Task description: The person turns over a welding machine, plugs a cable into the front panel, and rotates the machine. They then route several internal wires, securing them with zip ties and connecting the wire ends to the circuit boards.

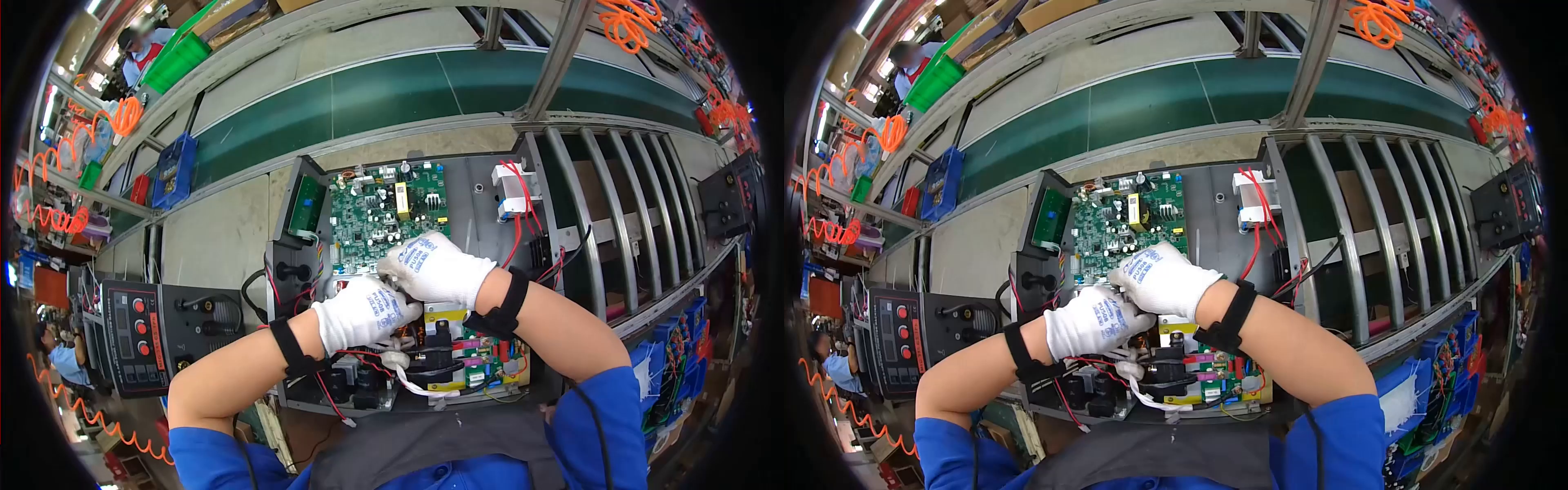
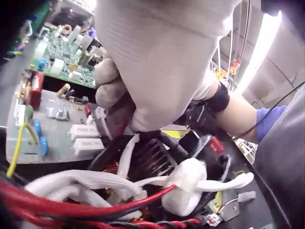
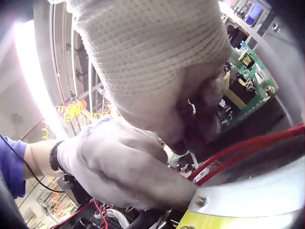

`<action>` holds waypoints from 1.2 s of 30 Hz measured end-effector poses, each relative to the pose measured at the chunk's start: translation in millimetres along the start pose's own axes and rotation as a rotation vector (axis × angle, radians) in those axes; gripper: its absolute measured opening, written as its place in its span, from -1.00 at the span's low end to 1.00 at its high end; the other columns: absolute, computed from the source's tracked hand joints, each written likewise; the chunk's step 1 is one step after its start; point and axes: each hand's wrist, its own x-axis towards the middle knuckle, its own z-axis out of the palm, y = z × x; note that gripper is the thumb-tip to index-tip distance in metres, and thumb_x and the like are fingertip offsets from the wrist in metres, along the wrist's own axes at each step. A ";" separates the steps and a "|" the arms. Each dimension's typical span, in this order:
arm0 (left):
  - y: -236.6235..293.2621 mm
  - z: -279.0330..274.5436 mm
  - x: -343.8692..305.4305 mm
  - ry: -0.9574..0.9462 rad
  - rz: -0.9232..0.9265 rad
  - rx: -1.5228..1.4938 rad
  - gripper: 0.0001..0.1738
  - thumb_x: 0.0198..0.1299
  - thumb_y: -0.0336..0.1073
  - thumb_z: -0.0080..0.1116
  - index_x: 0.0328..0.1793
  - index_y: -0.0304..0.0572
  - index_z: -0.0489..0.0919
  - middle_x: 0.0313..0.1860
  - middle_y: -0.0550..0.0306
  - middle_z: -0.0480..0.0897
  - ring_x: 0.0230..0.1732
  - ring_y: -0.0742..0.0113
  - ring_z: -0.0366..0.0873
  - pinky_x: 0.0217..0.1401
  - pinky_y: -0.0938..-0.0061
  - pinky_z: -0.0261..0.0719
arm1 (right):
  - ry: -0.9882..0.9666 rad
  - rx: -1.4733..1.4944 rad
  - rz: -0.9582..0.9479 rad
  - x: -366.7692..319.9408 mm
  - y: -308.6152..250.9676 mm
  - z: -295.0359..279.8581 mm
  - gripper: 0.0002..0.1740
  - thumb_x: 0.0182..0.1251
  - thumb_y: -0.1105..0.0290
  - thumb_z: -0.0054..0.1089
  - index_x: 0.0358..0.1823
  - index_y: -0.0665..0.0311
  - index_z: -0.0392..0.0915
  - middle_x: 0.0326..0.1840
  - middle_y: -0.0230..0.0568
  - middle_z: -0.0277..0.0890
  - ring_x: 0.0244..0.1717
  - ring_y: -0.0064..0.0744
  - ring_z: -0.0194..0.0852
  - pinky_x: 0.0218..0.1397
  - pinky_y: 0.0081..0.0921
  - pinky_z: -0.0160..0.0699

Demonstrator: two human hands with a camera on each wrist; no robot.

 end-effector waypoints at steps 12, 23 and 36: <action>-1.6 0.9 27.8 -0.251 -0.074 0.076 -0.78 0.04 -0.28 0.19 -0.18 0.06 0.74 -0.08 0.16 0.70 0.02 0.16 0.64 -0.05 0.29 0.63 | 0.040 0.017 -0.026 -0.6 11.0 -0.1 -0.72 0.16 0.40 0.09 -0.11 0.08 0.67 -0.30 -0.12 0.66 -0.21 -0.10 0.67 -0.16 -0.24 0.62; -5.2 4.4 26.1 -0.303 -0.072 0.109 -0.66 0.11 -0.27 0.11 0.03 -0.04 0.64 0.03 0.05 0.66 0.06 0.11 0.63 0.02 0.18 0.61 | -0.012 0.035 -0.012 0.4 14.2 -1.5 -0.73 0.18 0.39 0.09 -0.10 0.13 0.64 -0.28 -0.11 0.68 -0.19 -0.14 0.69 -0.11 -0.24 0.61; -7.0 12.2 -27.9 0.313 -0.310 -0.572 -0.88 0.25 -0.41 0.08 -0.16 -0.31 0.53 -0.36 -0.01 0.60 -0.28 0.17 0.64 -0.27 0.34 0.57 | 0.019 0.054 0.041 -5.6 8.3 1.6 -0.80 0.28 0.30 0.06 -0.13 0.14 0.57 -0.31 -0.11 0.64 -0.22 -0.09 0.65 -0.14 -0.20 0.58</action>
